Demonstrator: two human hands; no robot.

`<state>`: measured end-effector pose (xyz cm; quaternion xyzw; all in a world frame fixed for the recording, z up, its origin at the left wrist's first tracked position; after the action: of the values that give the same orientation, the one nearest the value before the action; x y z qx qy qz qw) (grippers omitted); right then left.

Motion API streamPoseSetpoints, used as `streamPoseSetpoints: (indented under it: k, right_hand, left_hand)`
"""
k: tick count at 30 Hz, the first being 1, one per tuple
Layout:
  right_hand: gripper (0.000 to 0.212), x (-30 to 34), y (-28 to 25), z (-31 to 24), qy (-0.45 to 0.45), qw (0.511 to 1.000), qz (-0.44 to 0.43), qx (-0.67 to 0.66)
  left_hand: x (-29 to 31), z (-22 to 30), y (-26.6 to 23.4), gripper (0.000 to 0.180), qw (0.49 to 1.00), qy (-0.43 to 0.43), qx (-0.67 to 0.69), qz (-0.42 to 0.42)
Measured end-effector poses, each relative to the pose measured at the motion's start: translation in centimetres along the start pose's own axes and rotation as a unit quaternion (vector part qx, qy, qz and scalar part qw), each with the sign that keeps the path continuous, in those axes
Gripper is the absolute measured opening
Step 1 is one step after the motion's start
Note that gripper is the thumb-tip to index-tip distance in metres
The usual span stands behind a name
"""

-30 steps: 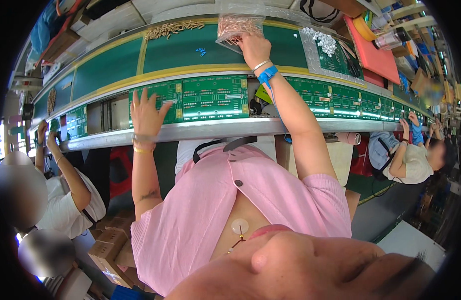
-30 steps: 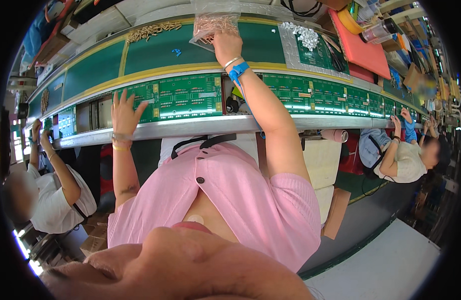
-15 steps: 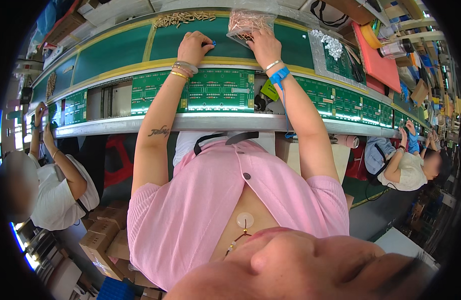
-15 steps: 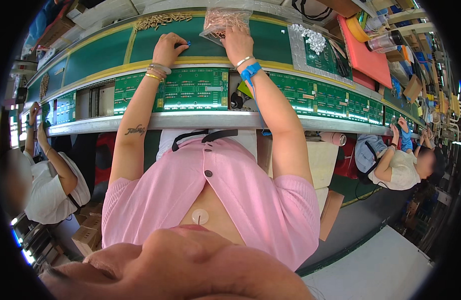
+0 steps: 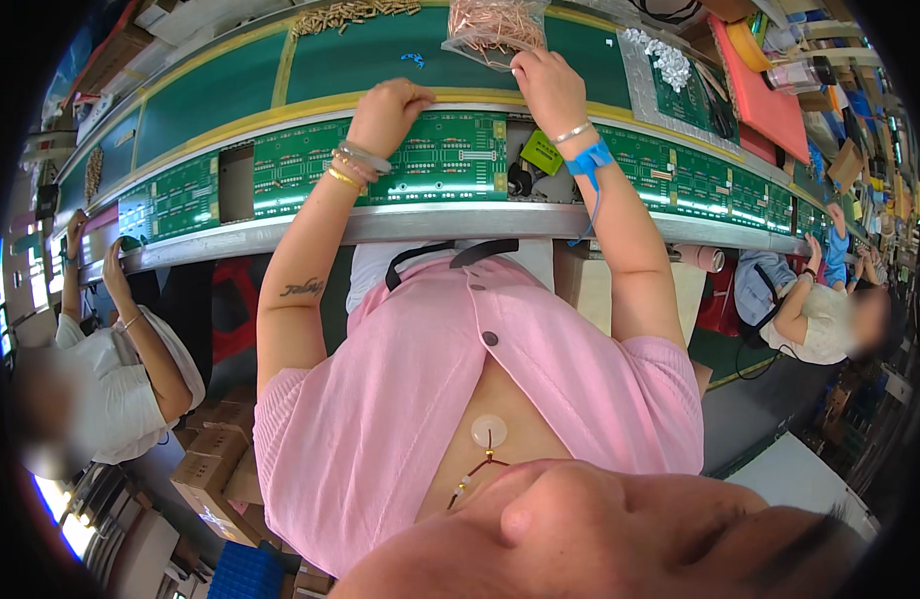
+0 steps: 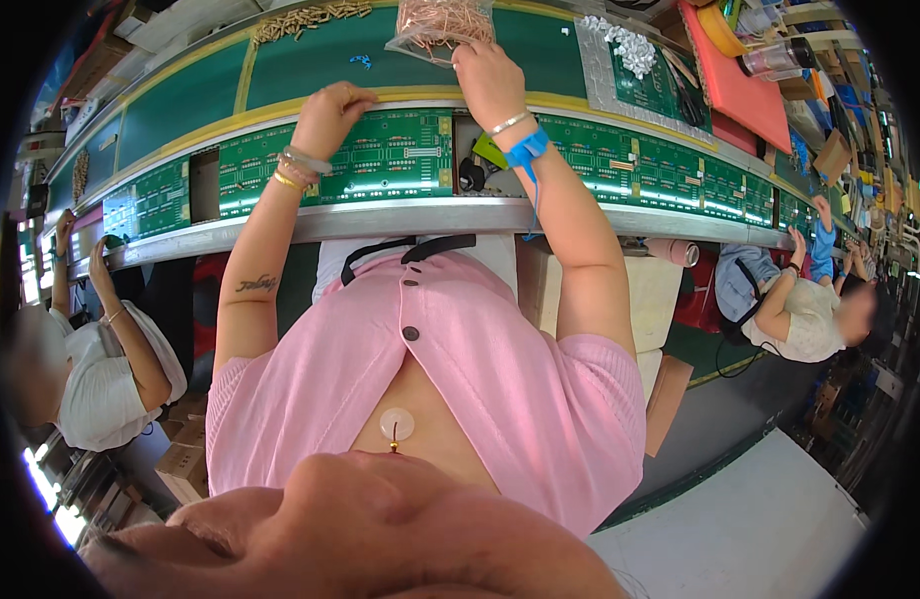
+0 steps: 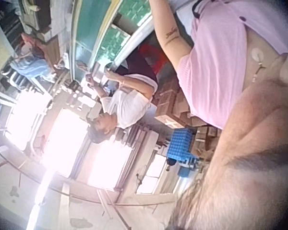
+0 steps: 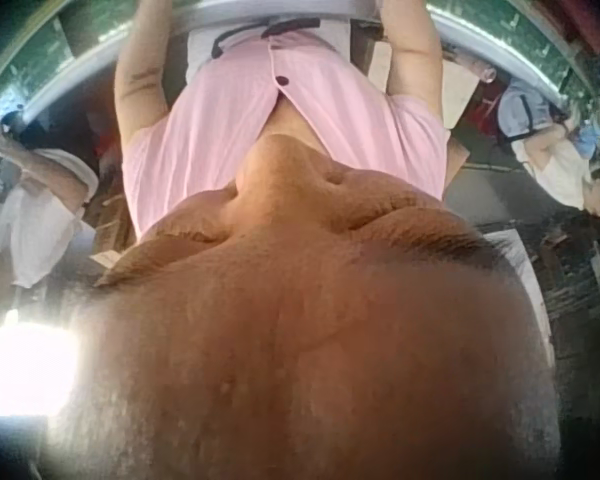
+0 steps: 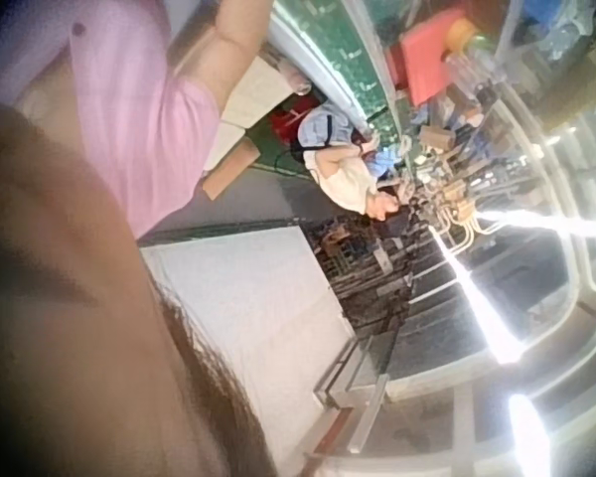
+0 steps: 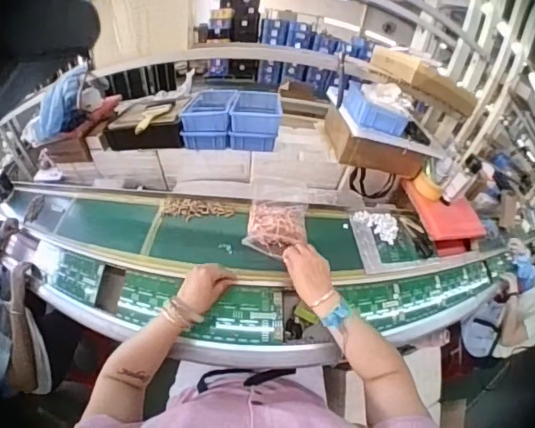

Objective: Assembling components onto a printed circuit board on a production line.

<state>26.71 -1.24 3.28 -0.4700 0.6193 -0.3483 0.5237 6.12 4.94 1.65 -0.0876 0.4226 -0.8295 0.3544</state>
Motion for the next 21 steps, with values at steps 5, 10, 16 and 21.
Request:
streamPoseSetpoints:
  k: [5, 10, 16, 21]
  right_hand:
    - [0.007, 2.4, 0.1, -0.1, 0.004, 0.991, -0.006, -0.137]
    - [0.007, 3.2, 0.8, -0.4, 0.007, 0.986, -0.001, -0.165]
    - [0.005, 3.2, 1.0, 0.0, 0.011, 0.983, 0.011, -0.182]
    - [0.005, 3.2, 1.1, -0.2, 0.014, 0.984, 0.004, -0.178]
  left_hand:
    - [1.8, 1.0, 2.2, 0.013, 0.983, -0.116, 0.125, -0.075]
    - [1.5, 1.6, 3.8, 0.011, 0.990, -0.057, 0.111, -0.073]
    - [1.1, 2.4, 4.2, 0.009, 0.999, 0.005, 0.032, -0.042]
    - [1.1, 2.9, 4.2, 0.007, 0.999, 0.022, 0.019, -0.027]
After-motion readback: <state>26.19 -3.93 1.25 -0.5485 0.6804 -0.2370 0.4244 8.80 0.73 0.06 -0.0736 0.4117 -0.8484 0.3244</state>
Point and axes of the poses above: each hand's wrist, its own x-axis away from the middle knuckle, its own y-axis out of the palm, z = x × y, the point moved 4 cm from there along -x, towards the middle knuckle, and after that the axes turned 8 degrees about -z, right-handed, at the moved point
